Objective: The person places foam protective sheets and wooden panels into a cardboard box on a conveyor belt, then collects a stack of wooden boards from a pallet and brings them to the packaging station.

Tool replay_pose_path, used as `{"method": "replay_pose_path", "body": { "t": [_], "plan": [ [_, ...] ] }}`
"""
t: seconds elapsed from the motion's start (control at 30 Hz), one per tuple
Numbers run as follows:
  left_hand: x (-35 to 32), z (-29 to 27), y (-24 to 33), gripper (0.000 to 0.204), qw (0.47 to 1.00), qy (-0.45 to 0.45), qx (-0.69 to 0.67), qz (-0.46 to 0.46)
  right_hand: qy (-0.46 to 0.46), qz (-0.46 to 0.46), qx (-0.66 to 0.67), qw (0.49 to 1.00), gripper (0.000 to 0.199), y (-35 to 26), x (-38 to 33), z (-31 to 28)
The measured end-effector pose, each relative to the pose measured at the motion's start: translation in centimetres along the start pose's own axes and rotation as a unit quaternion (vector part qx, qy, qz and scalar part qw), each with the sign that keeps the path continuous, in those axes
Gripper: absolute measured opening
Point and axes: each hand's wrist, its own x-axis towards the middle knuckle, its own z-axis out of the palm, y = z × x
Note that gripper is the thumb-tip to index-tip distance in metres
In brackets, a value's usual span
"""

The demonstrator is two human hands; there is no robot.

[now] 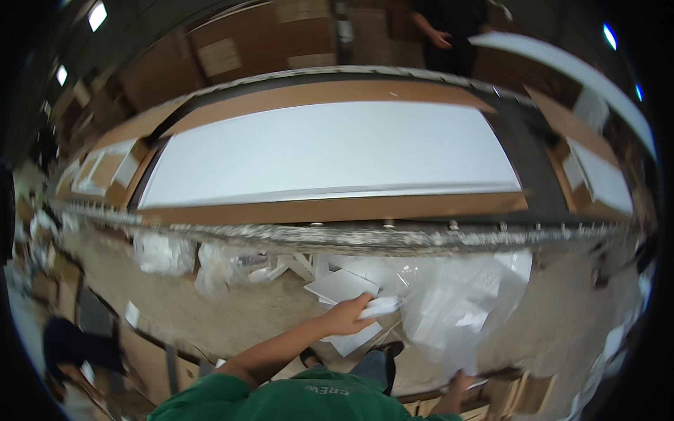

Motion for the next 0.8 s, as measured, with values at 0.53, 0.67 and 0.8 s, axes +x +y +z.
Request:
{"method": "replay_pose_path", "body": {
  "t": [0.53,0.67,0.8],
  "plan": [
    [-60.2,-3.4,-23.8,0.05,0.351,0.823,-0.304,-0.328,-0.433,-0.57,-0.624,0.312,0.044,-5.7,-36.4,41.3],
    [-59.5,-2.2,-29.6,0.044,0.263,0.838,-0.394,-0.271,-0.473,-0.621,-0.56,0.277,0.038,-7.5,-53.6,47.7],
    [-63.0,-5.6,-30.5,0.036,0.222,0.816,-0.503,-0.176,-0.477,-0.692,-0.475,0.259,0.032,-5.3,-65.0,58.4]
  ]
}}
